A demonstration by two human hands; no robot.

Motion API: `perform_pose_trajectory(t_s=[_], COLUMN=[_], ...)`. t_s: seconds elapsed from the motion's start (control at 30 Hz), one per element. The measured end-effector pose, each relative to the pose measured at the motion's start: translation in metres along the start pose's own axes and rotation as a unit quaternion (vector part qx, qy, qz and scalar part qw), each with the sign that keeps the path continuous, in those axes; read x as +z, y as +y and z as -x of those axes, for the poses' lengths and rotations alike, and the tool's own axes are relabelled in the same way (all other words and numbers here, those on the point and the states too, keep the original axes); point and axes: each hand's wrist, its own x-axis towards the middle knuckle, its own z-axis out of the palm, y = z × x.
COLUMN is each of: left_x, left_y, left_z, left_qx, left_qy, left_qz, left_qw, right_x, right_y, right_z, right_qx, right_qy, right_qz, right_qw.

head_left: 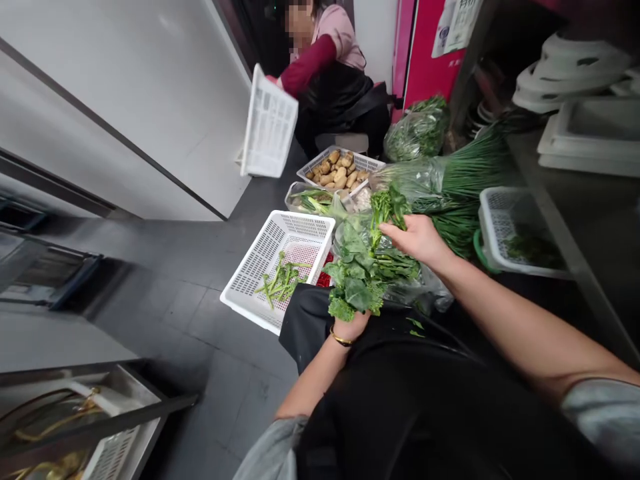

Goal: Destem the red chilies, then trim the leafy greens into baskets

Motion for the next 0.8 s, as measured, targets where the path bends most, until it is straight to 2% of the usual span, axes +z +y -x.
perform_pose_trajectory(t_s=[0.07, 0.13, 0.17, 0.2, 0.27, 0.3, 0.37, 0.43, 0.47, 0.5, 0.57, 0.67, 0.73, 0.8], left_x=[0.005, 0.009, 0.010, 0.010, 0.008, 0.006, 0.005, 0.005, 0.006, 0.007, 0.010, 0.010, 0.008, 0.004], left_y=[0.001, 0.005, 0.008, 0.011, 0.016, 0.018, 0.018, 0.015, 0.014, 0.014, 0.014, 0.018, 0.020, 0.021], left_z=[0.001, 0.000, -0.001, -0.002, -0.003, -0.003, -0.001, 0.003, 0.005, 0.007, 0.009, 0.007, 0.004, 0.001], left_qx=[0.007, 0.003, -0.012, -0.033, -0.080, -0.098, -0.117, -0.130, -0.133, -0.133, -0.121, -0.080, -0.045, -0.017], left_qy=[0.011, 0.009, -0.009, -0.034, -0.095, -0.120, -0.148, -0.168, -0.176, -0.181, -0.179, -0.143, -0.116, -0.102], left_qz=[0.002, 0.043, 0.079, 0.123, 0.208, 0.235, 0.265, 0.269, 0.269, 0.271, 0.275, 0.262, 0.235, 0.204], left_qw=[1.000, 0.999, 0.997, 0.991, 0.970, 0.959, 0.946, 0.939, 0.937, 0.936, 0.937, 0.951, 0.964, 0.974], right_x=[-0.002, -0.008, -0.011, -0.015, -0.019, -0.018, -0.014, -0.005, 0.000, 0.005, 0.012, 0.011, 0.002, -0.011], right_y=[0.000, -0.003, -0.004, -0.004, -0.001, 0.001, 0.005, 0.005, 0.003, -0.001, -0.010, -0.012, 0.002, 0.029], right_z=[0.014, 0.032, 0.040, 0.046, 0.049, 0.046, 0.033, 0.019, 0.014, 0.011, 0.014, 0.036, 0.057, 0.076], right_qx=[-0.096, -0.164, -0.171, -0.153, -0.048, 0.016, 0.111, 0.139, 0.133, 0.122, 0.091, 0.008, -0.049, -0.067], right_qy=[0.010, -0.040, -0.071, -0.087, -0.068, -0.049, -0.029, -0.044, -0.061, -0.081, -0.099, -0.071, -0.095, -0.192], right_qz=[0.064, 0.060, 0.031, -0.014, -0.142, -0.211, -0.327, -0.383, -0.386, -0.376, -0.307, -0.142, -0.054, 0.004], right_qw=[0.993, 0.984, 0.982, 0.984, 0.986, 0.976, 0.938, 0.912, 0.911, 0.915, 0.942, 0.987, 0.993, 0.979])
